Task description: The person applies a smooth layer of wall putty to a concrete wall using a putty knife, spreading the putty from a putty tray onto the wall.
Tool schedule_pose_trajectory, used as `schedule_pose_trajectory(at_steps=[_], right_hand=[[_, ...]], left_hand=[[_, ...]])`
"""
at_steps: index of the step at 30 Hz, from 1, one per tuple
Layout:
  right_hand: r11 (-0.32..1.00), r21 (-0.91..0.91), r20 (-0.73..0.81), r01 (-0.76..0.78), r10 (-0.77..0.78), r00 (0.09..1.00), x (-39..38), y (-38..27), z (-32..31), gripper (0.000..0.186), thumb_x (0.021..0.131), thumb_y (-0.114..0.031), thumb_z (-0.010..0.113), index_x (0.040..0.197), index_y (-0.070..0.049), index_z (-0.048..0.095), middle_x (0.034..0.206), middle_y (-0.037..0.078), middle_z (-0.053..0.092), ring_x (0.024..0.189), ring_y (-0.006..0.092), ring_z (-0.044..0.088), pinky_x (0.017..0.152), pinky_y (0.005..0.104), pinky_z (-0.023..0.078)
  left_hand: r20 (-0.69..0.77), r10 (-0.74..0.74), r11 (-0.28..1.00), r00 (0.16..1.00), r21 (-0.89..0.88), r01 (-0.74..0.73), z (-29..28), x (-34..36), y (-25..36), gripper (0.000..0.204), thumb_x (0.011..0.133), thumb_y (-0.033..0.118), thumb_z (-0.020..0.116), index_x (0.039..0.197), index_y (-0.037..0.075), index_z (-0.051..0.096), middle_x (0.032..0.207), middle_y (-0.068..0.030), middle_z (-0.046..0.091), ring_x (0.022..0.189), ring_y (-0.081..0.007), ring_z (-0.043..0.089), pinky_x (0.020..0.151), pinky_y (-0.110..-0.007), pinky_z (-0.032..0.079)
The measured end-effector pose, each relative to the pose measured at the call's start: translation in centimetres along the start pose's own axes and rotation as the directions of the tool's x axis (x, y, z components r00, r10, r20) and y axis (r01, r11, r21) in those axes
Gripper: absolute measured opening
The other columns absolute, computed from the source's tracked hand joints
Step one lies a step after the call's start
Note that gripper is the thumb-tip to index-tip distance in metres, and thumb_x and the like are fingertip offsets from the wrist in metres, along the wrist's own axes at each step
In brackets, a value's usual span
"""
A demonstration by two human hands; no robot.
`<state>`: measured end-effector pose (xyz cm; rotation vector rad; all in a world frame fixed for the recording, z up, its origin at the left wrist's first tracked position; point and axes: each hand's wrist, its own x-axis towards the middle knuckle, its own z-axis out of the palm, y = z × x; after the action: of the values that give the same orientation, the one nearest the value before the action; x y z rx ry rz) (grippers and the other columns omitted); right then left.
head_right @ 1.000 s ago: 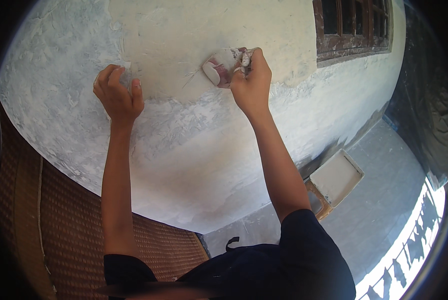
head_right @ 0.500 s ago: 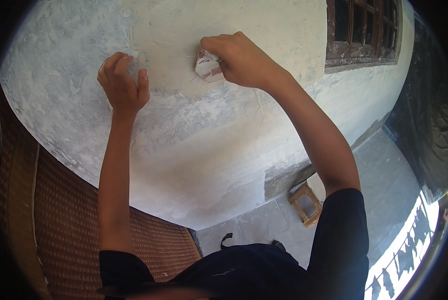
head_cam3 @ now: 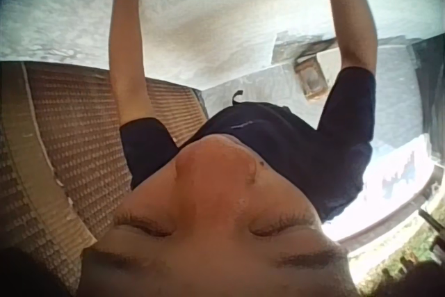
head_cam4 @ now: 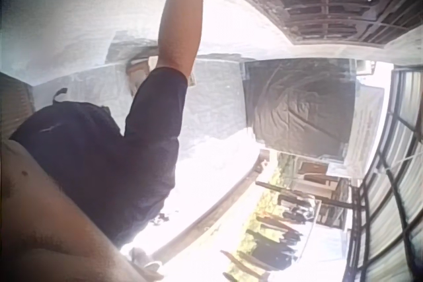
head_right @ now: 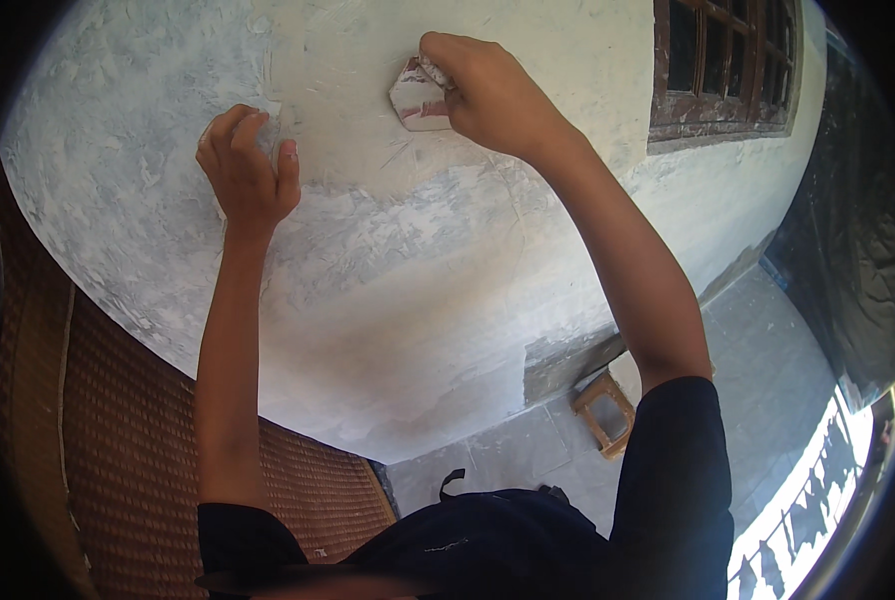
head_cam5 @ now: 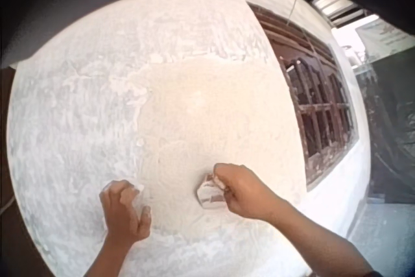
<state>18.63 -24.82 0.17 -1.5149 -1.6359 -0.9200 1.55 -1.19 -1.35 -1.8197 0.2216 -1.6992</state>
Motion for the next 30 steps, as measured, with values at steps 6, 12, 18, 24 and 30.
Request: schedule_pose_trajectory(at_steps=[6,12,18,24,30], right_hand=[[0.998,0.06,0.189,0.028,-0.039,0.981,-0.4,-1.0,1.4,0.027,0.073,0.003,0.071,0.089,-0.001,0.049,0.088,0.017,0.062,0.087,0.04,0.06,0.07,0.0438,0.048],[1.0,-0.002,-0.011,-0.018,0.018,1.0,0.2,-0.2,-0.5,0.028,0.074,-0.001,0.072,0.089,0.0,0.049,0.09,0.019,0.062,0.083,0.0398,0.06,0.068,0.0437,0.048],[1.0,0.0,0.238,0.013,-0.013,0.971,-1.4,-1.0,2.0,0.026,0.074,0.003,0.071,0.092,0.0,0.052,0.091,0.018,0.063,0.085,0.0399,0.061,0.071,0.0439,0.05],[0.995,0.023,0.019,-0.098,0.097,0.995,-0.6,-1.4,-0.3,0.026,0.074,0.004,0.069,0.091,0.0,0.05,0.09,0.018,0.062,0.088,0.04,0.06,0.073,0.0447,0.05],[0.999,0.019,0.178,0.028,-0.031,0.983,-1.0,-2.0,2.3,0.026,0.071,0.011,0.065,0.09,0.0,0.051,0.088,0.017,0.062,0.086,0.0385,0.061,0.07,0.0425,0.05]], left_hand=[[-0.002,0.002,1.0,1.0,0.002,-0.002,0.0,0.0,-0.2,0.035,0.09,0.031,0.05,0.117,0.009,0.046,0.116,-0.0114,0.051,0.11,-0.0287,0.044,0.094,-0.045,0.03],[-0.04,0.003,1.0,0.999,-0.01,-0.003,0.3,0.1,-0.1,0.035,0.088,0.031,0.052,0.116,0.011,0.046,0.114,-0.0097,0.051,0.107,-0.0277,0.045,0.091,-0.044,0.032],[-0.037,-0.001,1.0,0.999,-0.018,0.001,0.1,0.0,-0.1,0.035,0.087,0.031,0.053,0.116,0.011,0.046,0.114,-0.0099,0.051,0.107,-0.0278,0.045,0.09,-0.044,0.032],[-0.071,0.008,1.0,0.997,-0.024,-0.01,0.3,0.2,-0.1,0.034,0.085,0.03,0.054,0.114,0.013,0.048,0.111,-0.0083,0.052,0.103,-0.027,0.046,0.087,-0.042,0.034],[-0.068,0.008,1.0,0.998,-0.025,-0.01,0.2,0.2,-0.1,0.034,0.086,0.03,0.054,0.114,0.012,0.048,0.11,-0.0079,0.052,0.103,-0.0269,0.046,0.086,-0.042,0.033]])
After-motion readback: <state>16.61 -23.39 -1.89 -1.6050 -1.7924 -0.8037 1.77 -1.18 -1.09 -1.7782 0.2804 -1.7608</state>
